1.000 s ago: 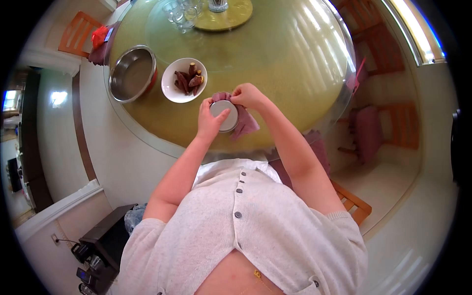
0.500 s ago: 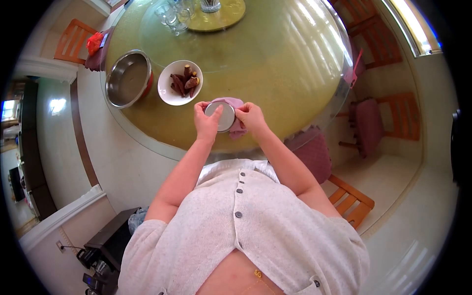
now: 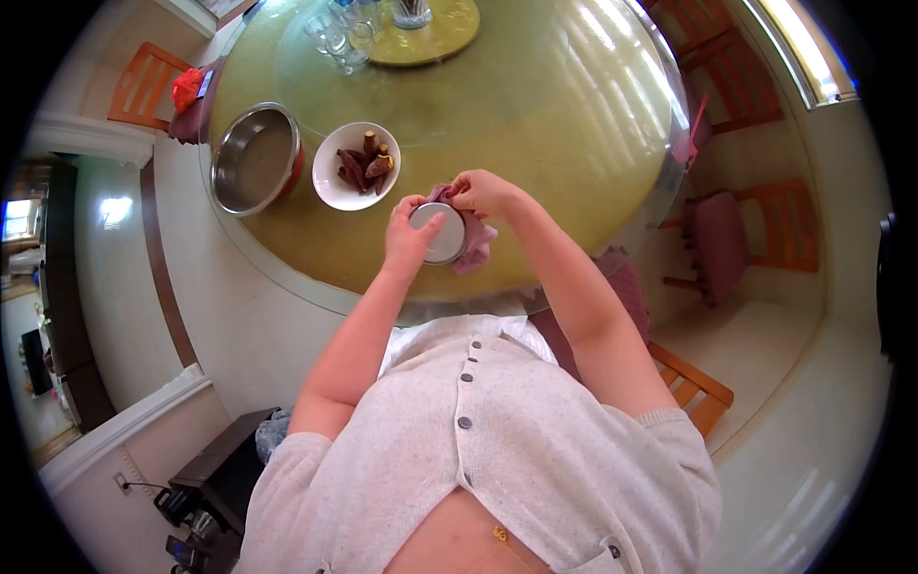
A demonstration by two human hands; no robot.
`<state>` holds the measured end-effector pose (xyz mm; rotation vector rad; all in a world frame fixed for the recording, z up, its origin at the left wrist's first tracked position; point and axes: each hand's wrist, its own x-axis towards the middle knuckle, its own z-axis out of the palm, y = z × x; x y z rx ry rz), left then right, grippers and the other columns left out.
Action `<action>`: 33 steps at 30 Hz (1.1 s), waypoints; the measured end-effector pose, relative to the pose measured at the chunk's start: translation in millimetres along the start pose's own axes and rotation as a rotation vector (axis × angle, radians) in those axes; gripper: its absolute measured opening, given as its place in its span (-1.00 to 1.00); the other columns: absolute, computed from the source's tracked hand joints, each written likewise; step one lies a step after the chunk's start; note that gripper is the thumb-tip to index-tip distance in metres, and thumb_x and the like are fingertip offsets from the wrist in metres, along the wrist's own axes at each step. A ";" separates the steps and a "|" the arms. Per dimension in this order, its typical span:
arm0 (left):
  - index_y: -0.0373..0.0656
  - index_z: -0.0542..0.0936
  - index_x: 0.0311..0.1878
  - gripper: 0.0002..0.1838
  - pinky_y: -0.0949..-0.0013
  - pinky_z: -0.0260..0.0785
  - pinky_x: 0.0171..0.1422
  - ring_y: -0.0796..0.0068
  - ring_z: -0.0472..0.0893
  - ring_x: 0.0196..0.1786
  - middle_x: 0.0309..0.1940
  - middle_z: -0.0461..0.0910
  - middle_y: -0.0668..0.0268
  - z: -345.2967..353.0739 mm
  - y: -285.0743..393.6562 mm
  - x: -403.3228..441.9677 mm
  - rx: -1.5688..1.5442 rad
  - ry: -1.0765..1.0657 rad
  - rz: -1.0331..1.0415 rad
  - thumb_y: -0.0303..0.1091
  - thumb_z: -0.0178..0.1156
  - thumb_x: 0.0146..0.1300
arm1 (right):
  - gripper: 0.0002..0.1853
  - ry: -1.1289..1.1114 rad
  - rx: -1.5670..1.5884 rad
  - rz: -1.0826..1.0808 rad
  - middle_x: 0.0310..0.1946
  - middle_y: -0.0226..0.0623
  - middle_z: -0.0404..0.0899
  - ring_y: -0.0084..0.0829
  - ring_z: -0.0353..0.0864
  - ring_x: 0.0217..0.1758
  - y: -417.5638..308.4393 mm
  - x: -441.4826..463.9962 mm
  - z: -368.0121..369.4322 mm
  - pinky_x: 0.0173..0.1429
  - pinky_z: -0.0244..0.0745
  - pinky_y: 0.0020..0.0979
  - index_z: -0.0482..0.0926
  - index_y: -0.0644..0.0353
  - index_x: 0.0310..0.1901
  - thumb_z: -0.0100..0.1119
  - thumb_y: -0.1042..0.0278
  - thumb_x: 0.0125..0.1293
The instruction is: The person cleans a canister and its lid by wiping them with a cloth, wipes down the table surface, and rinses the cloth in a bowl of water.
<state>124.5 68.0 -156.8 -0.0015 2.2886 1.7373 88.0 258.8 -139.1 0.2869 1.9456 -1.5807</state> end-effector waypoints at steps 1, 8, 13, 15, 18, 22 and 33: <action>-0.16 0.44 -0.03 -0.63 0.45 0.42 0.00 0.57 0.51 -0.09 -0.14 0.53 0.34 -0.3 -0.4 0.4 0.002 0.001 0.001 -0.37 0.35 0.13 | -0.77 -0.001 0.001 -0.002 -0.51 -0.43 0.54 -0.53 0.46 -0.54 -3.2 8.6 -1.5 -0.46 0.43 -0.44 0.60 0.22 -0.23 0.30 0.33 0.09; -0.21 0.48 -0.12 -0.58 0.38 0.35 0.10 0.43 0.48 -0.04 -0.10 0.47 0.26 7.2 -1.1 -2.2 -0.131 0.085 -0.003 -0.29 0.43 0.01 | -0.79 -0.234 -0.391 0.112 -0.50 -0.48 0.51 -0.61 0.45 -0.43 -31.9 30.7 -4.1 -0.37 0.42 -0.50 0.64 0.16 -0.26 0.30 0.26 0.10; -0.24 0.43 -0.05 -0.52 0.40 0.36 0.08 0.49 0.47 -0.06 -0.12 0.46 0.28 14.1 2.1 -5.8 -0.277 0.166 -0.037 -0.34 0.44 0.01 | -0.76 -0.064 -0.059 0.010 -0.57 -0.51 0.50 -0.65 0.39 -0.55 5.3 25.0 4.3 -0.53 0.28 -0.55 0.63 0.16 -0.33 0.35 0.16 0.14; -0.24 0.40 -0.01 -0.48 0.40 0.37 0.08 0.49 0.46 -0.07 -0.12 0.45 0.28 15.6 0.4 -7.2 -0.279 0.200 -0.028 -0.35 0.44 0.01 | -0.76 -0.070 -0.001 0.048 -0.57 -0.50 0.49 -0.66 0.37 -0.57 11.2 14.3 1.4 -0.56 0.26 -0.56 0.61 0.16 -0.35 0.35 0.15 0.15; -0.24 0.38 0.02 -0.46 0.41 0.38 0.08 0.51 0.46 -0.07 -0.12 0.45 0.29 18.1 4.9 -8.5 -0.329 0.215 -0.049 -0.38 0.43 0.01 | -0.76 -0.045 0.149 0.134 -0.56 -0.48 0.48 -0.67 0.35 -0.60 5.9 -11.3 0.0 -0.59 0.21 -0.58 0.56 0.15 -0.38 0.34 0.16 0.18; -0.23 0.36 0.03 -0.46 0.42 0.38 0.08 0.52 0.46 -0.06 -0.11 0.44 0.29 17.9 7.0 -8.6 -0.369 0.199 -0.081 -0.40 0.42 0.03 | -0.81 0.055 0.368 0.168 -0.57 -0.47 0.44 -0.66 0.33 -0.61 25.4 -30.1 11.6 -0.59 0.22 -0.62 0.48 0.14 -0.38 0.31 0.29 0.20; -0.20 0.36 0.04 -0.60 0.44 0.36 0.08 0.52 0.45 -0.04 -0.08 0.43 0.31 34.7 18.1 -22.9 -0.427 0.341 -0.126 -0.36 0.29 0.22 | -0.84 0.361 0.764 0.046 -0.60 -0.37 0.45 -0.57 0.42 -0.66 47.4 -70.2 58.9 -0.63 0.31 -0.54 0.40 0.22 -0.40 0.23 0.56 0.10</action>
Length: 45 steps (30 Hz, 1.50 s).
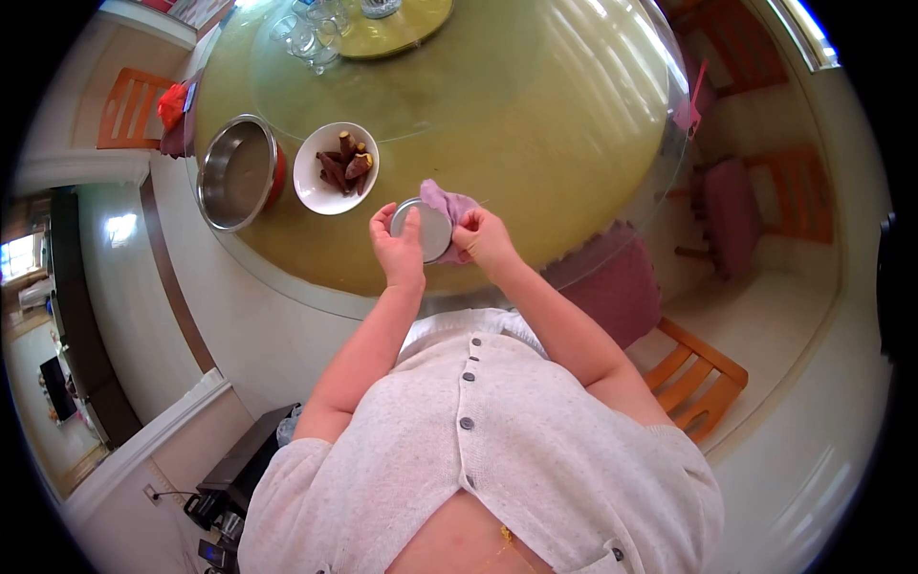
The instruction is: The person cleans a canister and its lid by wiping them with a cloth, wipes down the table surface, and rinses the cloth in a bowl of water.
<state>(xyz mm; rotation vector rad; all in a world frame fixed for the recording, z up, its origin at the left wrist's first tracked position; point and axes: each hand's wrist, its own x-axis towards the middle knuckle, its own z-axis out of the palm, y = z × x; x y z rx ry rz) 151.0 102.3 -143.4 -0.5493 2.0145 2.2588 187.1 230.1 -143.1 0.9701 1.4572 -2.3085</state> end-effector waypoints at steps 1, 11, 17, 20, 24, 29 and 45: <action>-0.20 0.36 0.04 -0.60 0.44 0.36 0.08 0.52 0.45 -0.04 -0.08 0.43 0.31 2.0 -0.4 0.0 0.001 -0.004 0.000 -0.36 0.29 0.22 | -0.84 -0.032 -0.069 -0.027 -0.57 -0.36 0.47 -0.55 0.44 -0.63 6.0 -5.8 1.7 -0.61 0.33 -0.52 0.39 0.23 -0.39 0.21 0.60 0.08; -0.23 0.34 0.11 -0.53 0.47 0.36 0.09 0.53 0.44 0.00 -0.04 0.42 0.31 -9.9 6.2 13.4 0.055 0.103 -0.119 -0.31 0.30 0.23 | -0.80 -0.052 0.324 0.166 -0.30 -0.28 0.61 -0.45 0.65 -0.32 -30.1 -0.5 -54.7 -0.27 0.62 -0.47 0.51 0.32 -0.10 -0.02 0.51 0.27; -0.27 0.48 0.08 -0.55 0.51 0.38 0.05 0.58 0.50 -0.06 -0.05 0.48 0.29 -13.8 15.8 36.5 0.241 -0.166 -0.007 -0.33 0.36 0.15 | -0.87 -0.284 0.353 0.276 -0.34 -0.33 0.59 -0.54 0.60 -0.35 -50.7 9.9 -24.7 -0.29 0.59 -0.53 0.54 0.26 -0.15 0.05 0.48 0.31; -0.26 0.57 -0.02 -0.64 0.53 0.41 -0.02 0.61 0.53 -0.13 -0.13 0.55 0.31 -14.1 13.9 41.7 0.321 -0.281 0.015 -0.35 0.37 0.13 | -0.92 -0.258 -0.094 0.128 -0.40 -0.37 0.56 -0.56 0.56 -0.39 -39.0 33.3 -8.5 -0.36 0.54 -0.56 0.56 0.22 -0.24 0.13 0.51 0.24; -0.25 0.59 -0.05 -0.66 0.55 0.44 -0.10 0.63 0.56 -0.22 -0.22 0.61 0.34 -12.0 12.7 39.1 0.198 -0.264 0.002 -0.36 0.38 0.12 | -0.96 -0.293 -0.271 0.080 -0.45 -0.40 0.52 -0.57 0.53 -0.42 -50.0 53.3 -4.4 -0.42 0.48 -0.56 0.55 0.20 -0.34 0.19 0.54 0.18; -0.25 0.59 -0.05 -0.68 0.57 0.43 -0.11 0.64 0.55 -0.23 -0.22 0.60 0.35 -7.1 6.6 32.7 0.044 -0.174 -0.068 -0.38 0.38 0.13 | -0.94 -0.259 -0.277 0.119 -0.49 -0.33 0.52 -0.54 0.50 -0.54 -43.0 52.2 -2.8 -0.52 0.44 -0.55 0.48 0.21 -0.37 0.18 0.53 0.17; -0.20 0.51 -0.04 -0.74 0.52 0.42 -0.09 0.60 0.52 -0.17 -0.19 0.54 0.34 14.7 -3.2 7.2 -0.129 0.108 -0.039 -0.33 0.27 0.27 | -0.85 0.148 -0.218 -0.525 -0.43 -0.35 0.49 -0.51 0.50 -0.50 27.8 7.4 4.3 -0.47 0.46 -0.47 0.47 0.25 -0.26 0.18 0.55 0.10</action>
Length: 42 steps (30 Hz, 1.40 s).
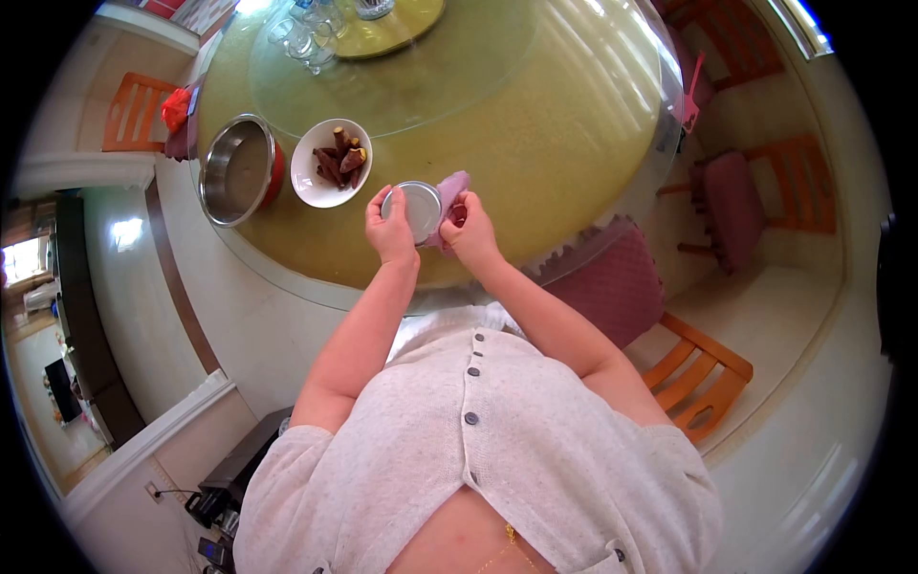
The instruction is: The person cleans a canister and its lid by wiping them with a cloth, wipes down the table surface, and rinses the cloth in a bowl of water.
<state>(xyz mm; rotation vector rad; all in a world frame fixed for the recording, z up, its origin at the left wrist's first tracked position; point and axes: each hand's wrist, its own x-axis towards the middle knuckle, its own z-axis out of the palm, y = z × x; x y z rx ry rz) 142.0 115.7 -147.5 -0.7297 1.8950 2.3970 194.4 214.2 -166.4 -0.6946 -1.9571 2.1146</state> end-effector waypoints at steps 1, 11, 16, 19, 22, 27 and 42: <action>-0.20 0.51 -0.04 -0.74 0.52 0.42 -0.09 0.60 0.52 -0.17 -0.19 0.54 0.34 1.0 -1.1 -0.9 0.002 -0.002 0.000 -0.33 0.27 0.27 | -0.85 0.002 0.002 0.000 -0.43 -0.35 0.49 -0.51 0.50 -0.50 1.1 -5.9 -0.9 -0.47 0.46 -0.47 0.47 0.25 -0.26 0.18 0.55 0.10; -0.24 0.42 0.11 -0.59 0.29 0.31 0.19 0.32 0.47 0.05 0.00 0.47 0.19 -10.1 6.3 -3.0 0.498 0.004 0.258 -0.28 0.20 0.26 | -0.89 -0.097 0.135 0.113 -0.38 -0.28 0.53 -0.45 0.51 -0.33 -6.1 19.7 -39.9 -0.18 0.46 -0.42 0.49 0.27 -0.28 0.07 0.50 0.14; -0.10 0.48 0.12 -0.52 0.13 0.25 0.26 0.07 0.46 0.11 0.09 0.47 0.11 14.7 62.9 -7.3 0.984 -0.450 0.809 -0.30 0.24 0.09 | -0.87 -0.107 -0.081 -0.076 -0.40 -0.29 0.55 -0.52 0.51 -0.36 -32.4 36.1 -45.3 -0.18 0.46 -0.49 0.47 0.30 -0.22 0.06 0.51 0.20; 0.02 0.58 0.01 -0.62 0.12 0.24 0.26 0.14 0.45 0.16 0.08 0.51 0.22 41.9 78.3 -21.4 1.097 -0.744 0.948 -0.28 0.25 0.07 | -0.89 -0.124 0.017 -0.001 -0.38 -0.34 0.56 -0.56 0.51 -0.36 -50.4 38.1 -46.2 -0.19 0.46 -0.52 0.48 0.29 -0.20 0.09 0.52 0.23; -0.05 0.62 -0.09 -0.71 0.17 0.34 0.16 0.18 0.54 0.06 -0.08 0.61 0.22 52.1 71.4 -13.4 1.051 -0.859 0.824 -0.31 0.25 0.06 | -0.89 -0.155 0.194 0.066 -0.37 -0.41 0.55 -0.60 0.51 -0.34 -53.8 38.7 -52.1 -0.19 0.46 -0.55 0.50 0.28 -0.20 0.14 0.51 0.25; -0.19 0.60 -0.13 -0.76 0.41 0.45 -0.10 0.37 0.65 -0.26 -0.29 0.68 0.27 46.9 44.7 19.5 0.597 -0.960 0.195 -0.43 0.28 0.10 | -0.82 -0.271 0.367 0.082 -0.35 -0.40 0.55 -0.59 0.54 -0.29 -55.4 31.6 -69.2 -0.16 0.48 -0.54 0.52 0.33 -0.14 0.21 0.47 0.25; -0.26 0.59 0.01 -0.71 0.52 0.43 0.05 0.62 0.56 -0.09 -0.12 0.62 0.35 -10.5 13.2 49.2 0.493 -0.799 0.245 -0.44 0.26 0.20 | -0.85 -0.093 -0.413 -0.227 -0.25 -0.14 0.62 -0.23 0.63 -0.22 -28.1 29.2 -18.0 -0.14 0.53 -0.35 0.60 0.22 -0.20 0.18 0.48 0.18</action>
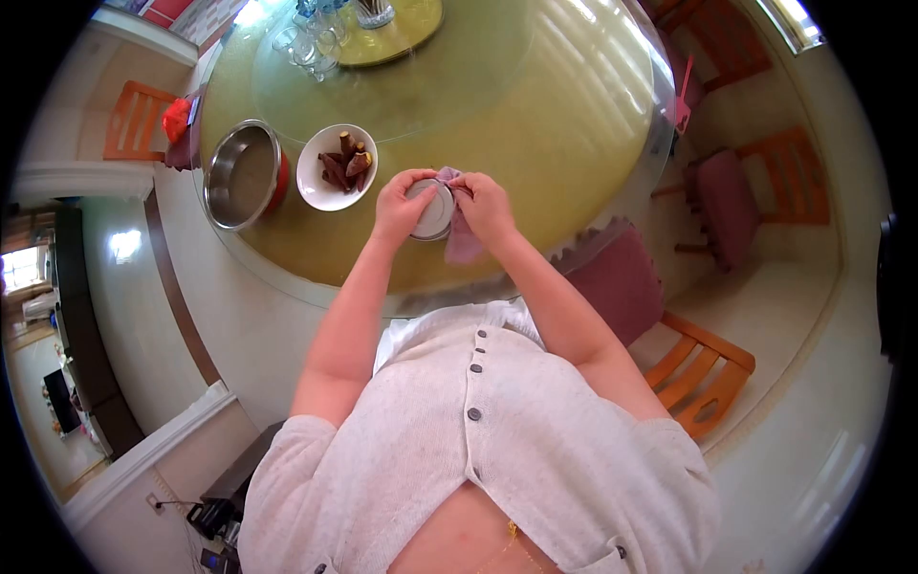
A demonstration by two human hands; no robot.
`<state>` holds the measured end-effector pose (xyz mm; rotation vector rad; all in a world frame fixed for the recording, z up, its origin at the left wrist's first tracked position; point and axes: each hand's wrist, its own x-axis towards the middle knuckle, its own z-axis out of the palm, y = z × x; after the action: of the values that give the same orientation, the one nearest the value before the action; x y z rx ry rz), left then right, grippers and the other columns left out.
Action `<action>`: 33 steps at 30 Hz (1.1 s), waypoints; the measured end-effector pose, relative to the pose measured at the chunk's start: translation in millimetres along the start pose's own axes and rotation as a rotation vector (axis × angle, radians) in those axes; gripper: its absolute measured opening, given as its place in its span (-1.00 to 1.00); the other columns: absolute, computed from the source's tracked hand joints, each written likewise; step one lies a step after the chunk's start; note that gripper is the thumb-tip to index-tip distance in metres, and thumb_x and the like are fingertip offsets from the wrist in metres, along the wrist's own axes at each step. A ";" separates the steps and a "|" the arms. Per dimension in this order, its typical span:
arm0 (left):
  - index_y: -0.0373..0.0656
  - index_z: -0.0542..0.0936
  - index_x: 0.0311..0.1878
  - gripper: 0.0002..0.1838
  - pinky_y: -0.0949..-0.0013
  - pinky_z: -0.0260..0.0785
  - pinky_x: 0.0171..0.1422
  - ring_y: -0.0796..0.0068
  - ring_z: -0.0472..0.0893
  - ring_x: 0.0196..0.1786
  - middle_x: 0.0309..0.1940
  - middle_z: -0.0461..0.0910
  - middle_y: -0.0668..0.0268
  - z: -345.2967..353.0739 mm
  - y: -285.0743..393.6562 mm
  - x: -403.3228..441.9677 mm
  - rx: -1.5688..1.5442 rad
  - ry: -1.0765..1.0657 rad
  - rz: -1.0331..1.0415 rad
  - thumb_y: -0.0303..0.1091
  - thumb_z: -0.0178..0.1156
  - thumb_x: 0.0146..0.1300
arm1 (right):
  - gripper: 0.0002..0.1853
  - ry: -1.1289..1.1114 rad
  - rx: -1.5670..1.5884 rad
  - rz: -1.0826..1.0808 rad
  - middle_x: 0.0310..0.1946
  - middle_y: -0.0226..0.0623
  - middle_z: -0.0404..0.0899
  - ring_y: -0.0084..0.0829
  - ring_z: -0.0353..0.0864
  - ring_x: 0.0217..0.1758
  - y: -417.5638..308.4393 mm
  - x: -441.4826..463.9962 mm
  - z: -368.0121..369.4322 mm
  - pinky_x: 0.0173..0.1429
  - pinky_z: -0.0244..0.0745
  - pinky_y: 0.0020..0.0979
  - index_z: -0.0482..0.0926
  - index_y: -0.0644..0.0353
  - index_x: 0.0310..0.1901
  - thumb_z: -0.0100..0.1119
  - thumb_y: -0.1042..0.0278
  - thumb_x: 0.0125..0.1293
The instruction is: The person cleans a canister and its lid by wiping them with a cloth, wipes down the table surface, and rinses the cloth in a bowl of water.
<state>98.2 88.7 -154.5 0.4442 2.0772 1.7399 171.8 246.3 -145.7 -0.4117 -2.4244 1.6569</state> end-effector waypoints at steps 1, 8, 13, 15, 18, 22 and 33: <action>-0.26 0.60 -0.03 -0.74 0.54 0.44 0.01 0.63 0.57 -0.13 -0.16 0.63 0.35 1.9 0.0 0.8 -0.006 0.078 0.016 -0.45 0.26 0.21 | -0.88 0.047 -0.060 -0.088 -0.28 -0.15 0.60 -0.19 0.62 -0.23 -0.5 -3.7 -0.7 -0.15 0.52 -0.32 0.61 0.20 -0.24 0.19 0.47 0.17; -0.27 0.62 -0.10 -0.80 0.60 0.43 -0.16 0.68 0.56 -0.26 -0.27 0.62 0.37 12.0 0.4 0.1 -0.102 0.197 -0.045 -0.45 0.24 0.23 | -0.94 0.152 -0.232 -0.256 -0.40 -0.30 0.54 -0.22 0.59 -0.33 -1.5 -43.7 -4.0 -0.25 0.51 -0.27 0.59 0.11 -0.32 0.19 0.45 0.15; -0.24 0.66 -0.18 -0.84 0.55 0.42 -0.11 0.65 0.55 -0.24 -0.28 0.62 0.37 16.4 -1.7 0.2 -0.198 0.266 -0.131 -0.44 0.28 0.18 | -0.83 0.068 -0.406 -0.437 -0.47 -0.37 0.48 -0.31 0.56 -0.47 -4.4 -59.3 -11.9 -0.39 0.46 -0.31 0.57 0.07 -0.26 0.20 0.46 0.07; -0.25 0.66 -0.18 -0.85 0.56 0.41 -0.12 0.65 0.54 -0.25 -0.28 0.62 0.37 18.5 -0.7 -1.3 -0.208 0.280 -0.141 -0.44 0.27 0.19 | -0.75 0.029 -0.460 -0.485 -0.45 -0.39 0.47 -0.31 0.56 -0.49 -3.7 -63.5 -11.8 -0.38 0.45 -0.28 0.55 0.04 -0.22 0.21 0.45 -0.01; -0.25 0.65 -0.18 -0.86 0.58 0.41 -0.14 0.66 0.54 -0.26 -0.29 0.62 0.38 22.4 3.7 -4.1 -0.235 0.321 -0.149 -0.44 0.26 0.20 | -0.74 -0.009 -0.574 -0.537 -0.42 -0.43 0.47 -0.37 0.56 -0.49 -6.2 -69.8 -8.6 -0.41 0.41 -0.30 0.52 0.05 -0.19 0.15 0.43 0.01; -0.25 0.64 -0.18 -0.86 0.55 0.41 -0.13 0.63 0.54 -0.27 -0.30 0.61 0.37 26.9 5.3 -8.0 -0.311 0.395 -0.165 -0.45 0.25 0.21 | -0.78 0.004 -0.705 -0.614 -0.42 -0.45 0.47 -0.40 0.56 -0.51 -9.3 -76.5 -1.4 -0.44 0.40 -0.29 0.52 0.06 -0.19 0.08 0.41 0.07; -0.24 0.58 -0.14 -0.87 0.59 0.37 -0.09 0.67 0.51 -0.22 -0.26 0.57 0.39 22.1 -18.3 -5.8 -0.100 0.484 -0.023 -0.43 0.19 0.30 | -0.80 -0.011 -0.701 -0.615 -0.44 -0.42 0.45 -0.44 0.54 -0.48 -13.1 -69.0 -14.1 -0.46 0.42 -0.37 0.54 -0.07 -0.21 0.11 0.36 0.08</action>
<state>114.1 101.7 -175.3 -0.0407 2.2768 2.0830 239.7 232.0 -127.7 0.2549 -2.6861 0.5515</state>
